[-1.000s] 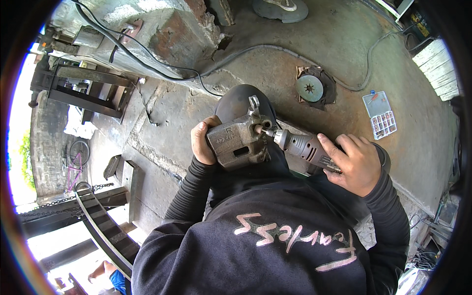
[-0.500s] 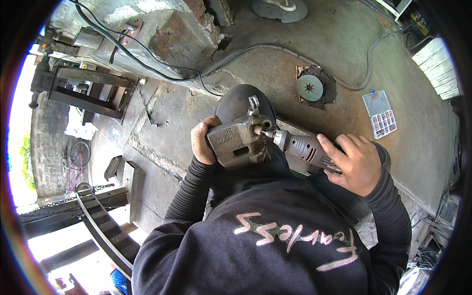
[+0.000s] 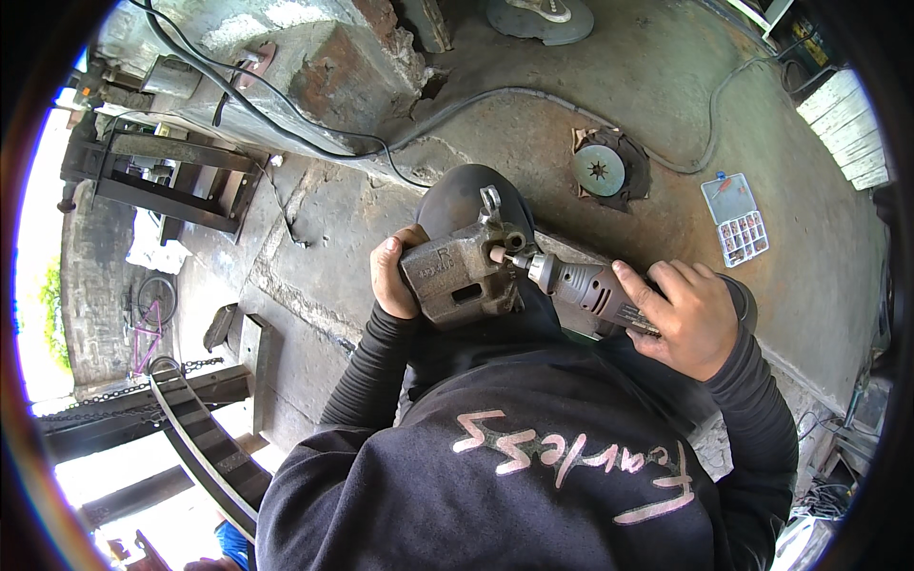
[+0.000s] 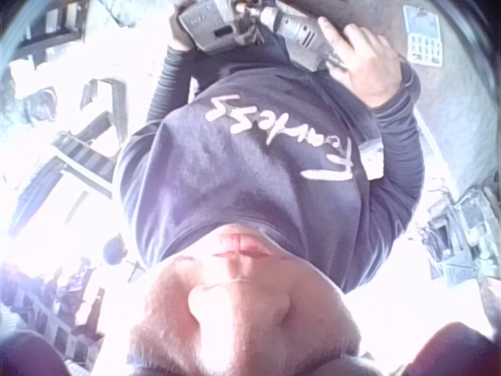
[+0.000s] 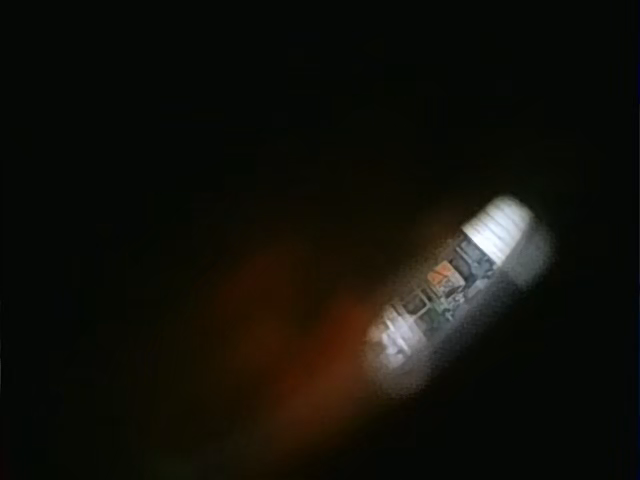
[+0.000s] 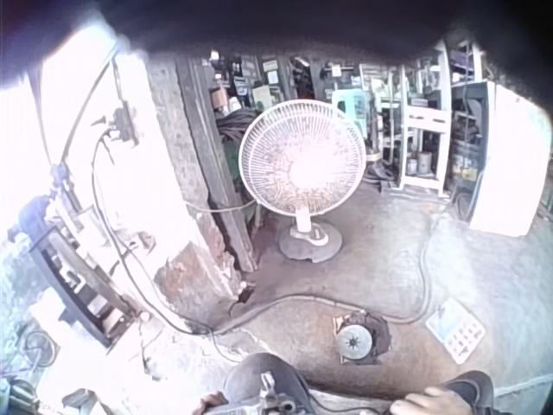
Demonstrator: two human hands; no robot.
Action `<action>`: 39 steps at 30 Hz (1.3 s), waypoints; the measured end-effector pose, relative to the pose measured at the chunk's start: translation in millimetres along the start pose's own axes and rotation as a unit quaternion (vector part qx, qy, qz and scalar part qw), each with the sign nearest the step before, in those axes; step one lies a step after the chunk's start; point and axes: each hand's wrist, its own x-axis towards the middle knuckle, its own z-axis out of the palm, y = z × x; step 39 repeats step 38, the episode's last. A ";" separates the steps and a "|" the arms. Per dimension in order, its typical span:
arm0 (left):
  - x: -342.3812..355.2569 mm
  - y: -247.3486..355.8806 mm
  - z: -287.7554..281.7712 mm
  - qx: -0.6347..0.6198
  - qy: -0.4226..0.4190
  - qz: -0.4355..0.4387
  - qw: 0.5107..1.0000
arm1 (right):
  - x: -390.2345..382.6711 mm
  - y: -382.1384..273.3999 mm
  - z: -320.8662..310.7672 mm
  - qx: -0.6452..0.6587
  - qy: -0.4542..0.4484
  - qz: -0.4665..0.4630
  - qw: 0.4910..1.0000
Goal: The person holds a metal brake caliper in their left hand and uses a rotary tool in their right hand to grind and smooth its surfaces. They rotate the part to access different areas and continue grinding throughout the clip.
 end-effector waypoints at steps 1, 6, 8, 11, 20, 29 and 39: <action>0.0 0.1 0.0 0.000 0.000 -0.001 1.000 | -0.1 -0.3 -0.1 0.002 0.002 0.000 1.000; -0.7 1.8 0.6 0.013 0.003 -0.002 1.000 | -0.5 -1.5 -0.5 -0.003 0.000 0.000 1.000; -0.8 2.3 0.5 0.010 0.001 -0.004 1.000 | -0.6 -2.1 -0.5 0.004 0.001 -0.001 1.000; -0.4 2.3 -0.3 0.001 -0.004 -0.004 1.000 | -1.1 -3.1 -0.9 0.010 -0.003 0.000 1.000; -0.5 3.7 0.3 0.016 -0.003 0.000 1.000 | -4.5 -3.5 -6.4 0.035 -0.022 -0.044 0.998; -0.4 2.7 2.6 -0.008 0.017 -0.014 1.000 | -2.5 0.8 3.6 0.035 0.025 0.018 0.999; -0.6 -0.8 -1.0 -0.021 0.012 -0.015 1.000 | 2.9 1.4 6.3 0.004 0.022 0.020 1.000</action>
